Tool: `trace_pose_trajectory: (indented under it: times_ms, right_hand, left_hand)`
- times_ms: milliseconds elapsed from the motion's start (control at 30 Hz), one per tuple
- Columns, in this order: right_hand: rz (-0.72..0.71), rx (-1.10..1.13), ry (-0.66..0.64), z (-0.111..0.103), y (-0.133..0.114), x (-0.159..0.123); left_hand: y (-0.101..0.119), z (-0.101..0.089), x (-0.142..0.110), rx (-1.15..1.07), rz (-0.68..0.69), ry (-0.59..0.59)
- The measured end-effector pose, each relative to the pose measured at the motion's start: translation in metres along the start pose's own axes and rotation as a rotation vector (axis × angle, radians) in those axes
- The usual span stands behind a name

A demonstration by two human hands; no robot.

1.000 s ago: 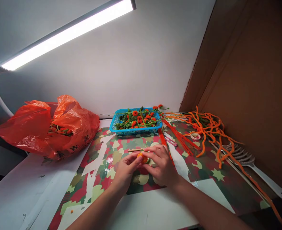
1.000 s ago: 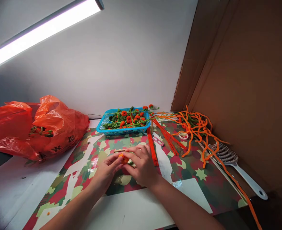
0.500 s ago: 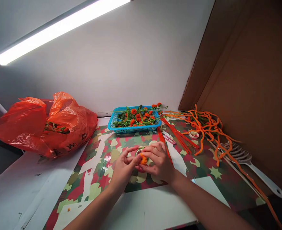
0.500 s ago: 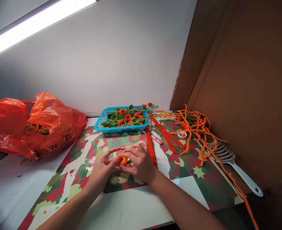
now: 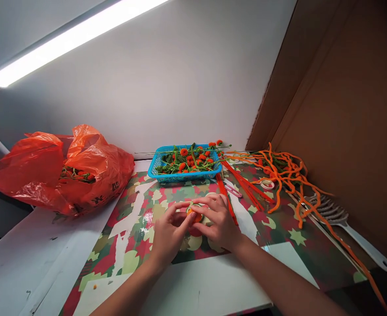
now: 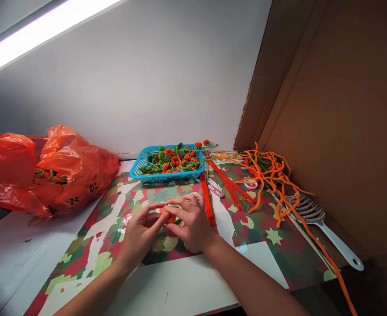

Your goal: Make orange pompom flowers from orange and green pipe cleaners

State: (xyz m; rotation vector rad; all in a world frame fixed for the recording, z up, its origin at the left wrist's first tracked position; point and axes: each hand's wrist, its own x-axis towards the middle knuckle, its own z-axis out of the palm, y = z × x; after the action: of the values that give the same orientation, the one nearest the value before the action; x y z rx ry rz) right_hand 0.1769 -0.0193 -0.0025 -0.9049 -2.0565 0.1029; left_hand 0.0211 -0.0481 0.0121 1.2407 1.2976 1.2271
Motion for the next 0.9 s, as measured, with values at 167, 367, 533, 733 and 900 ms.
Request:
trace_pose_trajectory:
  times_ms: [167, 367, 533, 733, 900]
  right_hand:
    - [0.008, 0.084, -0.011, 0.001, 0.0, 0.001]
    - [-0.005, 0.122, -0.064, 0.002, 0.001, -0.001]
    - [-0.014, 0.087, -0.109, 0.006, 0.003, -0.005]
    - [-0.026, 0.084, -0.111, 0.006, 0.002, -0.004]
    - [0.073, 0.033, 0.097, 0.004, -0.011, -0.005]
  left_hand:
    - [0.003, 0.0, -0.002, -0.001, 0.002, -0.032]
    - [0.003, 0.0, -0.002, 0.015, 0.02, -0.046]
    - [0.004, 0.0, -0.003, -0.003, 0.015, -0.049]
    - [0.003, 0.001, -0.001, -0.061, -0.047, -0.034]
    - [0.0, 0.006, 0.002, -0.177, -0.093, 0.053]
